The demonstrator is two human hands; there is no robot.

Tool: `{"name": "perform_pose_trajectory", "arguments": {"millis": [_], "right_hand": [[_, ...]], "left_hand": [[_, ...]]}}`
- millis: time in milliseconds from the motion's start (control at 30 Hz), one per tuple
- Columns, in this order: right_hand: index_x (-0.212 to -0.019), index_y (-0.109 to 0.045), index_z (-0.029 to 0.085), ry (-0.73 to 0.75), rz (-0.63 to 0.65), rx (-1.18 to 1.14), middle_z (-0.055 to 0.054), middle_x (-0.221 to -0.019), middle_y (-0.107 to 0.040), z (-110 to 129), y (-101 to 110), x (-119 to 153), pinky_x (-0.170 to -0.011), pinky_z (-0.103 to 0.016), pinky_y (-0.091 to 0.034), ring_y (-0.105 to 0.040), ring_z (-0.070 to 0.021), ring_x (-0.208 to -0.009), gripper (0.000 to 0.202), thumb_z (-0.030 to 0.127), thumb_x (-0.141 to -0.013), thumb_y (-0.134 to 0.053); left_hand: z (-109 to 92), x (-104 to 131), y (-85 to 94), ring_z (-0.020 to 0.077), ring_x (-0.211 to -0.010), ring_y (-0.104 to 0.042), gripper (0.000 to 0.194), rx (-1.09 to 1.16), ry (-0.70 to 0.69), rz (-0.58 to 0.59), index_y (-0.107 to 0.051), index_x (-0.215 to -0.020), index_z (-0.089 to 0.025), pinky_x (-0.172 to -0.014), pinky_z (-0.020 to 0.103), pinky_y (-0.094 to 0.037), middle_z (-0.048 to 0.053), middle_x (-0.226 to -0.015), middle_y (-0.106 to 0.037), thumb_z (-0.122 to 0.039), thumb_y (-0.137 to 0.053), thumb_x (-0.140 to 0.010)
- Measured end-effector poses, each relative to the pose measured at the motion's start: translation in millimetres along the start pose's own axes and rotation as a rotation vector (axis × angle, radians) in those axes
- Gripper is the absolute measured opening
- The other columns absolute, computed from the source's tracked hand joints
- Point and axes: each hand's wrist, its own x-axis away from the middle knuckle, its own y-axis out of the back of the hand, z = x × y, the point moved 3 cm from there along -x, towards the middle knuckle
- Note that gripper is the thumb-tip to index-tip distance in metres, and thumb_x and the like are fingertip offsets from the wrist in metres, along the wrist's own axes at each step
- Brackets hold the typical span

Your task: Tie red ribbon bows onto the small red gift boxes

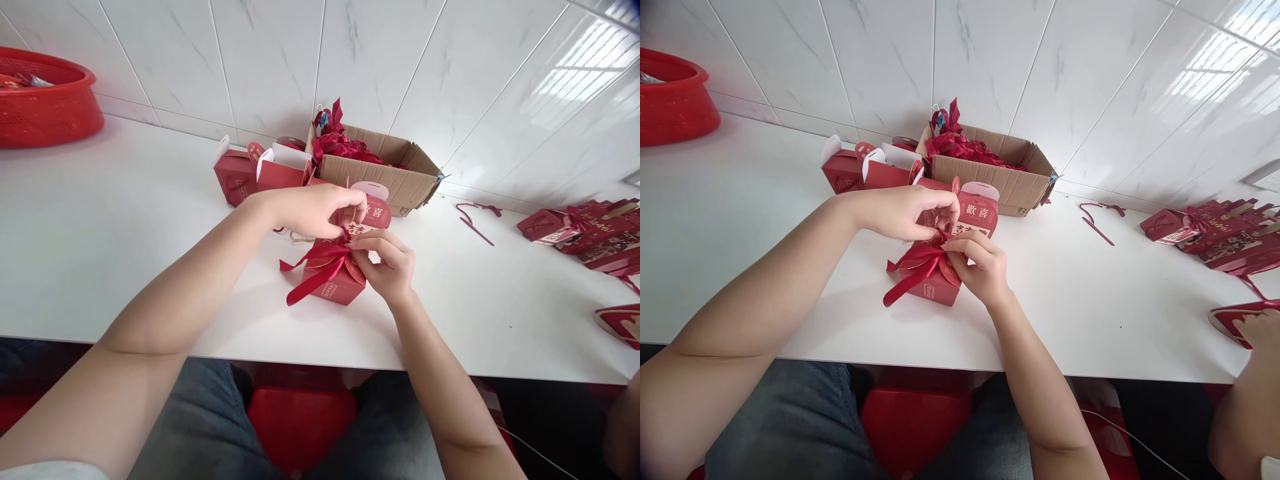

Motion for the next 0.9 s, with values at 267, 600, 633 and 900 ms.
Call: {"name": "perform_pose_trajectory", "arguments": {"millis": [267,600,633,900], "right_hand": [[-0.082,-0.066,0.024,-0.027,0.001,0.026,-0.002,-0.08,-0.07,-2,1,0,-0.065,-0.029,-0.058,-0.068,-0.0149,-0.074,0.018,0.007,-0.085,-0.058],[-0.081,-0.067,0.024,-0.06,-0.016,0.011,-0.001,-0.08,-0.069,-9,2,1,-0.062,-0.028,-0.056,-0.067,-0.0149,-0.075,0.019,0.007,-0.083,-0.058],[-0.082,-0.067,0.024,-0.059,-0.013,0.007,-0.001,-0.08,-0.069,-9,2,1,-0.063,-0.028,-0.057,-0.067,-0.015,-0.075,0.019,0.007,-0.083,-0.059],[-0.08,-0.065,0.023,-0.06,-0.01,-0.017,-0.002,-0.082,-0.069,-10,4,1,-0.067,-0.03,-0.058,-0.068,-0.0151,-0.076,0.017,0.006,-0.083,-0.06]], "left_hand": [[-4,-9,-6.9,0.0164,-0.08,-0.057,0.025,-0.293,-0.089,-0.211,-0.06,-0.092,-0.017,-0.065,0.028,-0.041,0.006,-0.096,-0.061,-0.003,-0.051,-0.073],[4,-20,-15.7,0.0172,-0.08,-0.058,0.022,-0.333,-0.164,-0.258,-0.059,-0.076,-0.017,-0.072,0.031,-0.043,0.005,-0.082,-0.064,0.0,-0.044,-0.077],[4,-18,-13.3,0.0158,-0.081,-0.058,0.022,-0.232,-0.161,-0.255,-0.059,-0.081,-0.017,-0.073,0.029,-0.044,0.004,-0.085,-0.065,-0.001,-0.044,-0.078],[-1,-16,-10.6,0.0094,-0.056,-0.049,0.032,0.14,-0.076,-0.216,-0.043,-0.109,-0.021,-0.059,0.025,-0.04,-0.005,-0.068,-0.052,-0.005,-0.042,-0.08]]}}
